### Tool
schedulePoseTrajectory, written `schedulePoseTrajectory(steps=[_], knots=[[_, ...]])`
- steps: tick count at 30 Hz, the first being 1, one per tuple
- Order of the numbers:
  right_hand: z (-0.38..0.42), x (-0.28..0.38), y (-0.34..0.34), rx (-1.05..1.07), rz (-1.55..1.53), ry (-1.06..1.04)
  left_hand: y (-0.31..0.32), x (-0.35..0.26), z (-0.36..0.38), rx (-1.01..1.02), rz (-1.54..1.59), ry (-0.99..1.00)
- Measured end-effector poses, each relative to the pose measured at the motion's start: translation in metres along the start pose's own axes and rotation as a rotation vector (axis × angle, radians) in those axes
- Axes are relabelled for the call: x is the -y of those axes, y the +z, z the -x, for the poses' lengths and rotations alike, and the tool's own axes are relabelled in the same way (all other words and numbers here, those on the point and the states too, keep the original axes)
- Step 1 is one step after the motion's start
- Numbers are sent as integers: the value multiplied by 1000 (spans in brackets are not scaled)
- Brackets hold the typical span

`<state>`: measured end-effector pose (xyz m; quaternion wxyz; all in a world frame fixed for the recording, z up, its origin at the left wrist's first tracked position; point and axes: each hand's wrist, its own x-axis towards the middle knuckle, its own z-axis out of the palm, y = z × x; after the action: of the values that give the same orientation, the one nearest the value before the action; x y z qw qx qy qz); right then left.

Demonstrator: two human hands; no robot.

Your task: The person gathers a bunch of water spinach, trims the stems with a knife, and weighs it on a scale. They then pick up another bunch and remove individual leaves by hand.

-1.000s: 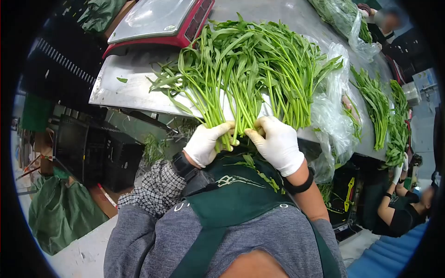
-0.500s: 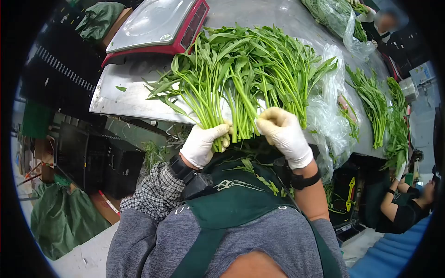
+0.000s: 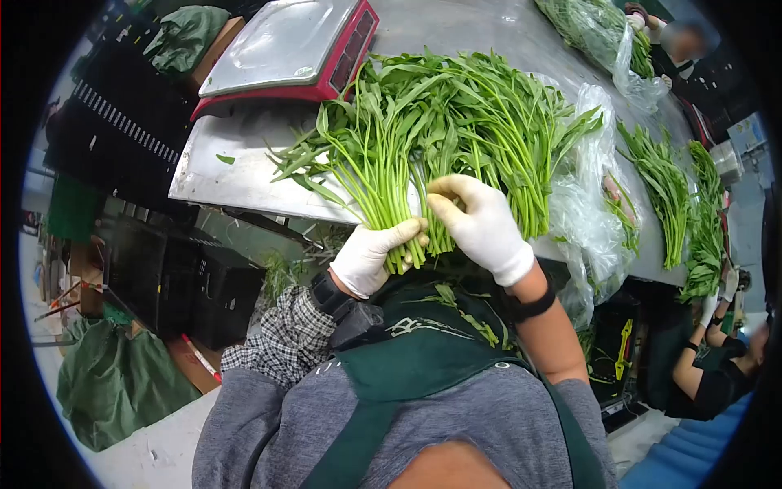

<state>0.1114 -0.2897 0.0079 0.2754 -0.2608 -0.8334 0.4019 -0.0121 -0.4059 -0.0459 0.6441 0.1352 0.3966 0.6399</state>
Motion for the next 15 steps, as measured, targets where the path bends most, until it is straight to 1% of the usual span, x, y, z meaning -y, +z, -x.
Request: schedulePoseTrajectory(steps=[1,2,3,8,9,10,11,12,14,15], knots=[[-8,4,5,77,-41,94,4,1,-2,32,-33,77],[-16,6,8,155,-82,187,7,1,-2,39,-42,79],[-25,0,14,182,135,177,10,1,-2,37,-60,101],[-27,-7,23,144,157,135,5,7,-5,4,-64,159],[-24,-7,23,102,89,135,1,6,-5,46,-92,118],[-21,-6,24,57,20,133,1,7,-5,38,-89,122],[-19,-7,27,68,-66,158,3,7,-6,26,-52,133],[-17,-4,27,73,-69,154,5,7,-6,15,-17,142],[-14,5,22,115,-209,321,7,4,-4,24,-17,130],[-16,-3,23,72,-137,246,7,5,-5,22,-45,139]])
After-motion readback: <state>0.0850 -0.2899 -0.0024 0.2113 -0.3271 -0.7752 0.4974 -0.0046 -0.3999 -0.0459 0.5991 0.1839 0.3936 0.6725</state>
